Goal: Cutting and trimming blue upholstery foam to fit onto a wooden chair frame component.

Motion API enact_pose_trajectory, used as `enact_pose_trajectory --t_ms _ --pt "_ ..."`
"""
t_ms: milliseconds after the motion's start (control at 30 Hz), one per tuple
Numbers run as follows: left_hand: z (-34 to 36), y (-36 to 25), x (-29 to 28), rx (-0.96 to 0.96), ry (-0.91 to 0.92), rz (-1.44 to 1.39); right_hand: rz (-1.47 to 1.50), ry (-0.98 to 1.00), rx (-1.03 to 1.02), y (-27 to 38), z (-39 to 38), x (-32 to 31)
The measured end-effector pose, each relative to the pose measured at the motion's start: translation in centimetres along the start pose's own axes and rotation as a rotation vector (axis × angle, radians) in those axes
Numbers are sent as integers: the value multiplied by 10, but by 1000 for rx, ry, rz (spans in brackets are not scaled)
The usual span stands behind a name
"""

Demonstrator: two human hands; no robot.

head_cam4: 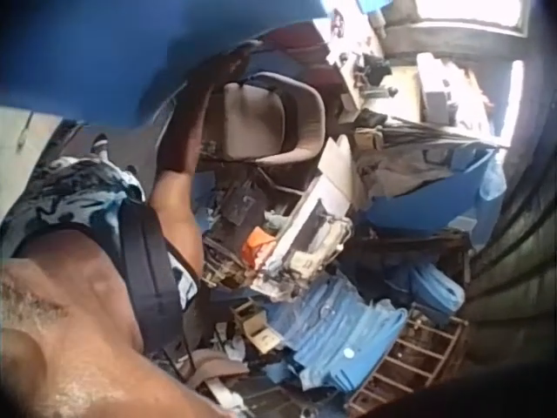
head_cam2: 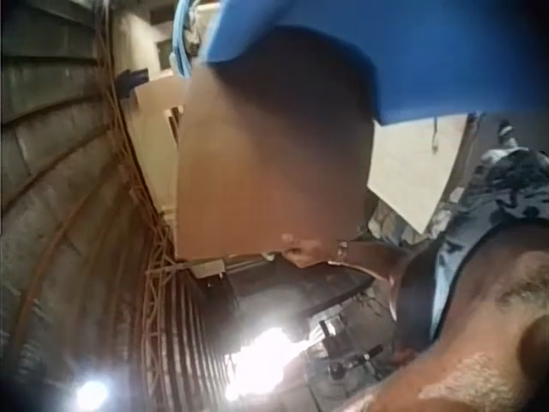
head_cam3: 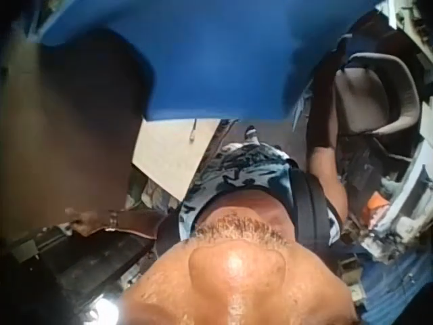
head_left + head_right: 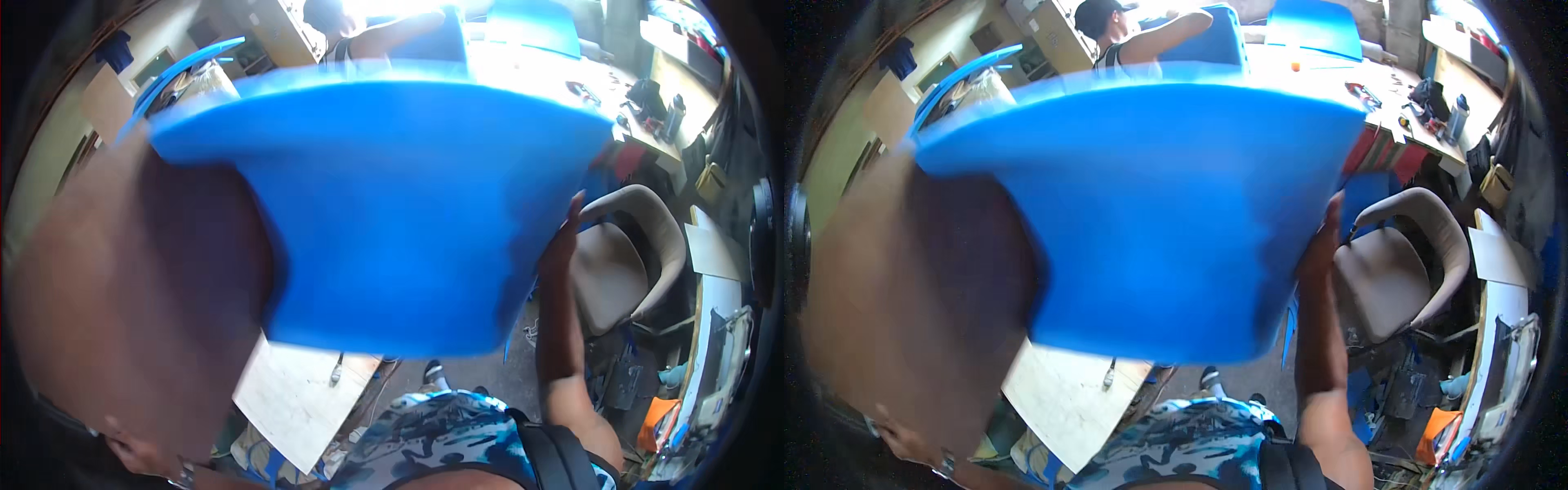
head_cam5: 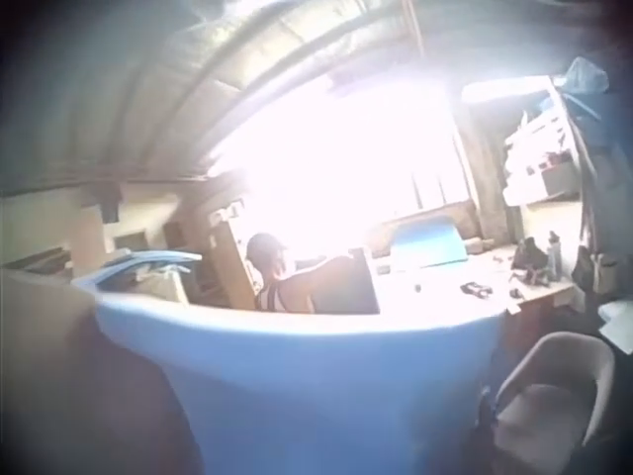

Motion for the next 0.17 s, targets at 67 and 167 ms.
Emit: enact_pose_trajectory --t_ms 67,167 --pt "16 -5 18 -529 -53 -252 241 283 -115 39 44 39" --pt "67 -74 55 -341 -265 -801 122 248 -293 106 90 82"
Point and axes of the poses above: each hand's wrist, its own z-axis towards the middle knuckle, its own x-axis out of the palm, y = z × x, the point moved 4 cm from there along z, towards the middle knuckle, and after that the axes turned 4 degrees about -x, right-handed, at the moved point
